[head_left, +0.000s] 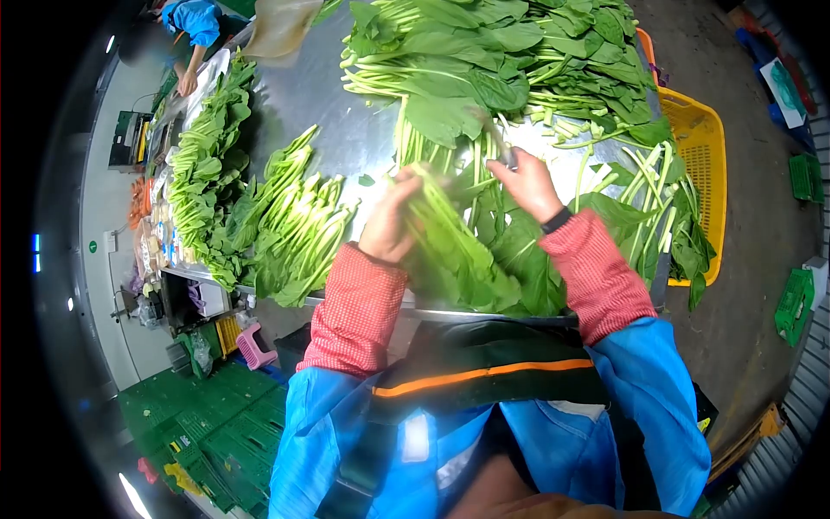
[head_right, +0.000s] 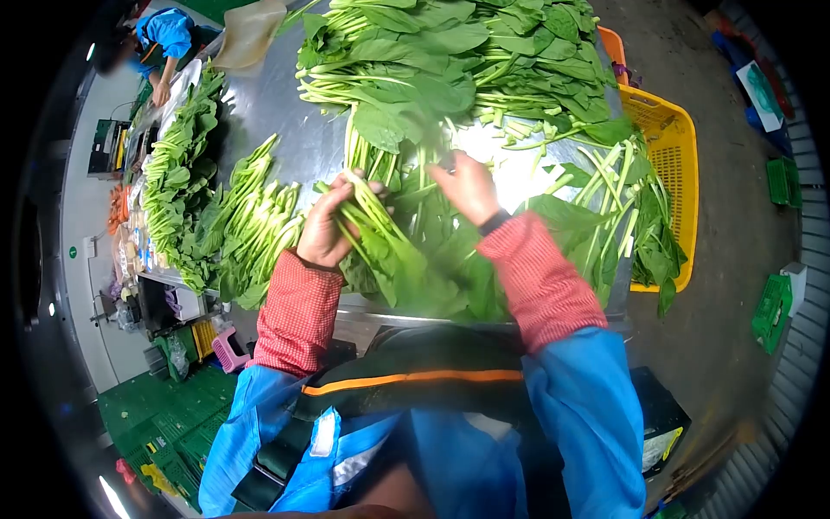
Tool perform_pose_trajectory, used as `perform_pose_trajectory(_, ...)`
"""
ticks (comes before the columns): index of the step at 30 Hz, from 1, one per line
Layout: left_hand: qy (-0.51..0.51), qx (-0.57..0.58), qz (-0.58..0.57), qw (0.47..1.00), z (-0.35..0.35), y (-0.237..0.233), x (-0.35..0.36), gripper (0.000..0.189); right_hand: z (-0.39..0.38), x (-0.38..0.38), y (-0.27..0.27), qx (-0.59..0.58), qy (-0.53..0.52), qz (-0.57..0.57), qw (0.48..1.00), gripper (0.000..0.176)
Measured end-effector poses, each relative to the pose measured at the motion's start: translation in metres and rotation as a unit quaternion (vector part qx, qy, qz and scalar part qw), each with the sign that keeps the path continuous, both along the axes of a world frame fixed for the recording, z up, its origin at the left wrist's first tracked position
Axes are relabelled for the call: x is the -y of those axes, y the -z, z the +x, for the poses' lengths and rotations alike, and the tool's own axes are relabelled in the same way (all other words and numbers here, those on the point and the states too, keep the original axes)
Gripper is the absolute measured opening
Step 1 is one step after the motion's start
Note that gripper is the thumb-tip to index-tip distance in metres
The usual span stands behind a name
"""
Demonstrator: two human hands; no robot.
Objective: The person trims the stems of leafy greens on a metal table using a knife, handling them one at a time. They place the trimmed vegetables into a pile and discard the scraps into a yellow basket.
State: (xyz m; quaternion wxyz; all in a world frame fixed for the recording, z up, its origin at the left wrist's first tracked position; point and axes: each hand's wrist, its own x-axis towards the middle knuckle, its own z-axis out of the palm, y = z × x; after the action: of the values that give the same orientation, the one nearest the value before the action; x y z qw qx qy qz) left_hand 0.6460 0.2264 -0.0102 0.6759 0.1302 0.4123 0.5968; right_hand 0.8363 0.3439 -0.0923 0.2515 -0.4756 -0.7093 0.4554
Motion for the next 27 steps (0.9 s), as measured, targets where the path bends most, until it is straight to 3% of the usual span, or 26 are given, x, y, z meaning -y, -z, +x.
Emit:
perform_pose_trajectory(2,-0.011,0.016,-0.004,1.000,-0.004,0.001,0.002,0.018,-0.025,-0.003,0.008,0.165,-0.006,-0.028,0.986,0.054)
perform_pose_trajectory(4,0.001,0.035,0.010,0.999,-0.008,0.009,0.003,0.017,-0.038,0.001,0.016,0.202,0.026,-0.010,0.979,0.045)
perform_pose_trajectory(8,-0.004,-0.117,-0.042,0.992,-0.005,0.013,0.000,0.015,-0.020,-0.002,0.029,0.150,0.054,-0.004,0.987,0.028)
perform_pose_trajectory(10,0.021,-0.163,-0.051,0.985,-0.002,0.020,-0.008,0.015,-0.007,-0.004,0.028,0.091,0.071,0.009,0.993,0.029)
perform_pose_trajectory(14,0.040,-0.208,-0.097,0.973,0.027,0.007,-0.027,0.018,-0.014,-0.020,0.040,0.137,0.060,0.022,0.989,0.042)
perform_pose_trajectory(16,0.042,-0.223,-0.086,0.970,0.039,0.007,-0.034,0.021,-0.025,-0.035,0.047,0.161,0.004,-0.070,0.984,0.047)
perform_pose_trajectory(17,0.037,-0.233,-0.086,0.968,0.044,0.010,-0.037,0.021,-0.028,-0.037,0.053,0.163,0.013,-0.064,0.984,0.044)
perform_pose_trajectory(22,-0.010,-0.259,-0.109,0.960,0.059,0.005,-0.047,0.029,0.022,-0.021,0.016,0.027,0.047,-0.068,0.996,0.033)
perform_pose_trajectory(27,0.079,-0.395,-0.054,0.914,0.069,0.038,-0.066,0.039,0.060,0.017,-0.022,0.054,0.103,0.016,0.993,0.026)
